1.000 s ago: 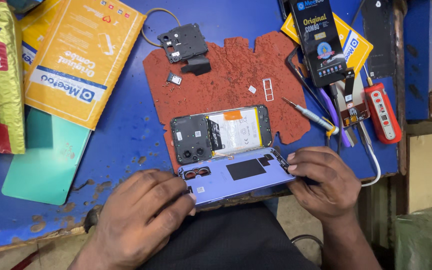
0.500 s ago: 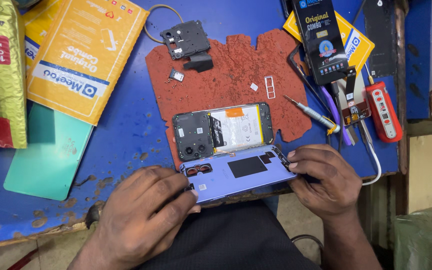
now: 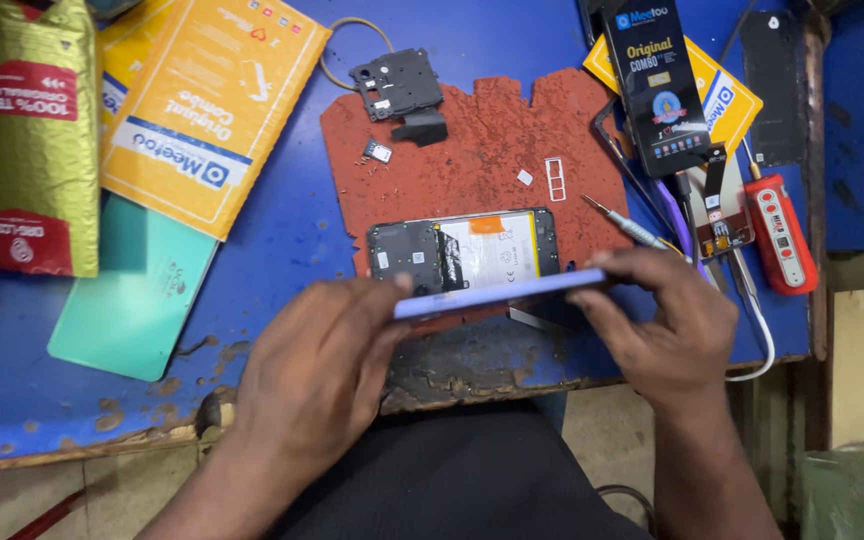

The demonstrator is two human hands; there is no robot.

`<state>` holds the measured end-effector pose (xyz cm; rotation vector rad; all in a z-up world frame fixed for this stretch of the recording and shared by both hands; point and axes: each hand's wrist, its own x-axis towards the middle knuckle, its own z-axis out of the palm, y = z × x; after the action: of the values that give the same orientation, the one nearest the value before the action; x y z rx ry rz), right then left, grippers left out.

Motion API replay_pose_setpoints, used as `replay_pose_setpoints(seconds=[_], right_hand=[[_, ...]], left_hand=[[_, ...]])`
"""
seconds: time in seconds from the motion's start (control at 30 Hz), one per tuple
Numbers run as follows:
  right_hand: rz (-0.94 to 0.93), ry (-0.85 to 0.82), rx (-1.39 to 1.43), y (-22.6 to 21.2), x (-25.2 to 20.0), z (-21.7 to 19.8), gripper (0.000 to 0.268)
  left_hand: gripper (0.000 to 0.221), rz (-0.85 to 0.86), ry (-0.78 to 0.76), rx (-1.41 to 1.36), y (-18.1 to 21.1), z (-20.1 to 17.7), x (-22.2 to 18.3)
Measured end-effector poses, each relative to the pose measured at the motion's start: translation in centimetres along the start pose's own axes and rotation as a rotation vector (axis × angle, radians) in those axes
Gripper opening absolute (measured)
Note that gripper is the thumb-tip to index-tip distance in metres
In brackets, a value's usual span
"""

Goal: The person disassembles and replaces the screen of a mobile phone using a small screwdriver and specialized pry tools to detach internal components.

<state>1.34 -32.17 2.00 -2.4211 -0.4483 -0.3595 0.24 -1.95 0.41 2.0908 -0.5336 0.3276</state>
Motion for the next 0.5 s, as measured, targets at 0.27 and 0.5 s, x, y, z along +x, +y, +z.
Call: replay_pose_setpoints(seconds=[0.27, 0.5], right_hand=[[-0.084, -0.192, -0.193, -2.2, 4.0, 0.6, 0.051], [-0.251, -0.508, -0.171, -3.1, 5.9, 1.8, 0.049]], left_hand=[[0.047, -0.204, -0.002, 0.017, -0.2, 0.2, 2.0], [0.046, -0.291, -0.029, 0.048, -0.5, 0.5, 2.3]])
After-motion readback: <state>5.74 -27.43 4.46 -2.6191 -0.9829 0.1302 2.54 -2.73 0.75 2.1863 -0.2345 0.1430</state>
